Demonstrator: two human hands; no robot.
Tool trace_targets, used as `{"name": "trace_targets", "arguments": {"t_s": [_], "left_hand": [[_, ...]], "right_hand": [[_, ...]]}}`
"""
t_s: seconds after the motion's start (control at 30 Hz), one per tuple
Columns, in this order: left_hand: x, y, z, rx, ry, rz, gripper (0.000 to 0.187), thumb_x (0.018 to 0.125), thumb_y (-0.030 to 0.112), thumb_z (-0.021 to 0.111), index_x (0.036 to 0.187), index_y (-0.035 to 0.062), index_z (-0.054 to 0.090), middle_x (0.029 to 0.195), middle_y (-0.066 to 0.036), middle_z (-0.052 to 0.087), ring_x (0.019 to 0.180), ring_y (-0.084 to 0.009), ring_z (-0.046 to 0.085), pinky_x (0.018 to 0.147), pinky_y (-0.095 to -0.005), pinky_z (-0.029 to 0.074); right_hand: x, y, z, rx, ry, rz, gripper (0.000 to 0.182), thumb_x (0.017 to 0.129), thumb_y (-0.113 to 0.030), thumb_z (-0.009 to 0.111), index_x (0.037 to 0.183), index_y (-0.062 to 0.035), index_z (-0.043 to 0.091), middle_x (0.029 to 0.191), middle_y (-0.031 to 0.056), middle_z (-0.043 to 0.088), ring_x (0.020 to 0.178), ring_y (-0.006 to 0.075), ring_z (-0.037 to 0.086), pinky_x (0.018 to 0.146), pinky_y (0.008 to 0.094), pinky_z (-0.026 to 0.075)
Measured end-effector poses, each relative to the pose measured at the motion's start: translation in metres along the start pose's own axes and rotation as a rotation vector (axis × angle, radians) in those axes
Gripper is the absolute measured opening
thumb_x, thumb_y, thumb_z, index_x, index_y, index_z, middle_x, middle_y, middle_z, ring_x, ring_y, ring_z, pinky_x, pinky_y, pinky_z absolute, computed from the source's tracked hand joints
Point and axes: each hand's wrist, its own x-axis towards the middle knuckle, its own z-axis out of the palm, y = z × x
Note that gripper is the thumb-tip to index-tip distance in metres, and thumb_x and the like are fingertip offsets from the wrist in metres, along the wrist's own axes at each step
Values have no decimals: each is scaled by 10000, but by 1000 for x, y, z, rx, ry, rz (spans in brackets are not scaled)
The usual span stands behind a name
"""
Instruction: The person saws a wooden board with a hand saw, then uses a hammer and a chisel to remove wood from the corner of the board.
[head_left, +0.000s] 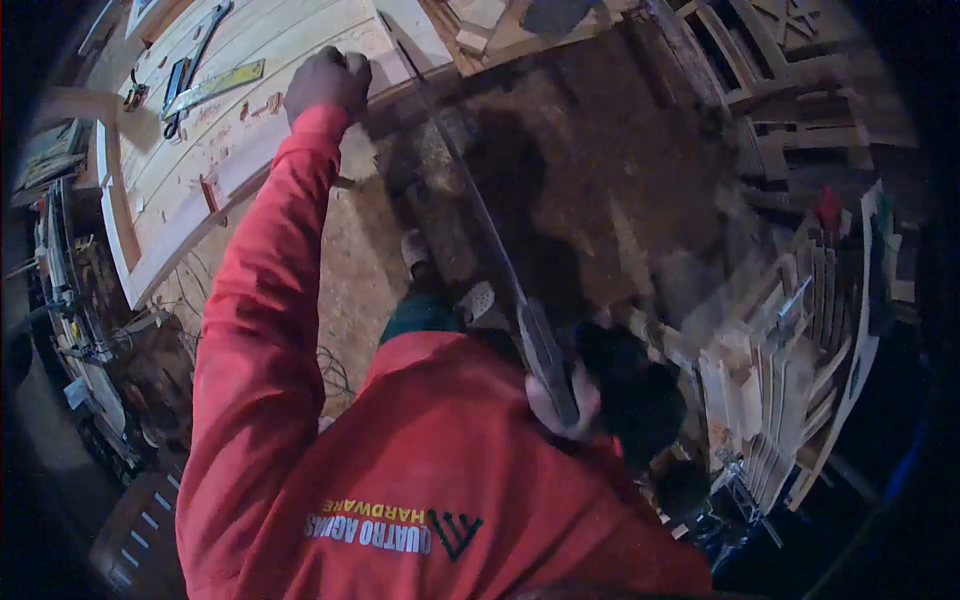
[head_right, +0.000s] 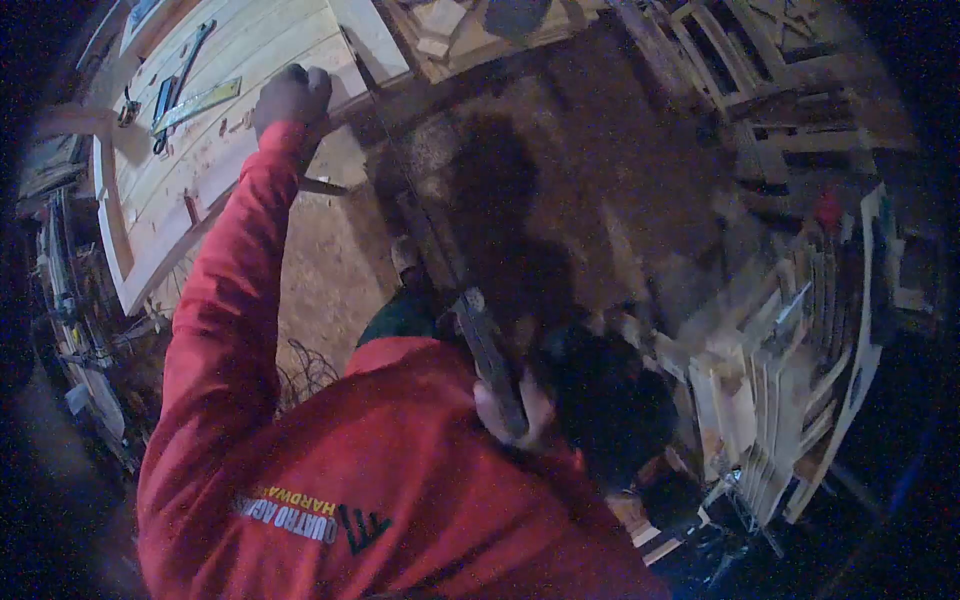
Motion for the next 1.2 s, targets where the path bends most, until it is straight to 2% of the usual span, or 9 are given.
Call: {"name": "trace_targets", "arguments": {"t_s": [0.33,0.53,0.73,0.93,0.97,1.07,1.13,1.17,1.2], "left_hand": [[2,-6,1,-77,6,52,439,958,475,528,1005,73,700,1056,-193,712,1042,-404,666,897,-494,538],[-13,-65,-23,-10,-57,585,614,812,506,780,1227,81,626,1189,-154,657,1141,-392,633,950,-476,530],[-19,-83,-10,202,10,592,709,774,473,825,1328,104,580,1272,-142,628,1191,-379,610,977,-493,519],[-18,-67,-21,247,-63,556,683,784,449,821,1320,97,587,1271,-150,626,1179,-386,614,971,-492,521],[-21,-67,-22,243,-55,567,685,781,449,824,1320,98,588,1272,-147,626,1179,-385,614,970,-492,521],[-13,-72,-19,222,-22,583,707,765,455,837,1325,101,591,1276,-140,623,1183,-378,612,968,-494,522],[-23,-63,-26,245,-97,506,740,750,477,848,1342,113,591,1306,-130,615,1210,-372,602,981,-496,520],[-24,-61,-24,251,-70,500,746,746,484,851,1343,119,594,1312,-127,615,1215,-371,602,985,-497,519],[-27,-63,-20,256,-42,490,752,741,491,853,1345,124,596,1318,-124,614,1219,-370,601,989,-499,518]], "right_hand": [[239,-16,92,204,169,-114,252,923,-260,732,897,-27,641,712,51,646,645,145,617,590,361,489],[242,-22,91,229,163,-102,279,910,-279,740,902,-22,631,695,93,630,616,139,603,577,358,487],[118,-21,51,127,197,-58,288,943,-267,710,1090,-22,687,738,64,660,662,183,637,638,385,528],[-42,21,23,-363,318,-190,367,958,-91,658,1312,-4,623,1105,158,740,913,223,709,808,349,557],[-32,-9,12,-113,183,14,379,963,-92,652,1329,-3,613,1109,159,739,941,224,712,827,345,556],[54,36,42,-59,109,-211,337,971,-122,658,1284,-2,633,1049,149,735,917,214,705,815,345,553],[161,-17,58,343,65,-40,279,969,-174,673,1192,-7,663,904,111,715,774,191,652,726,346,539],[208,-23,73,236,151,-174,336,924,-258,691,1144,-7,664,865,205,706,785,369,707,708,434,551],[227,-26,80,236,138,-158,355,926,-261,685,1165,0,653,867,208,707,790,369,710,709,435,553]]}}
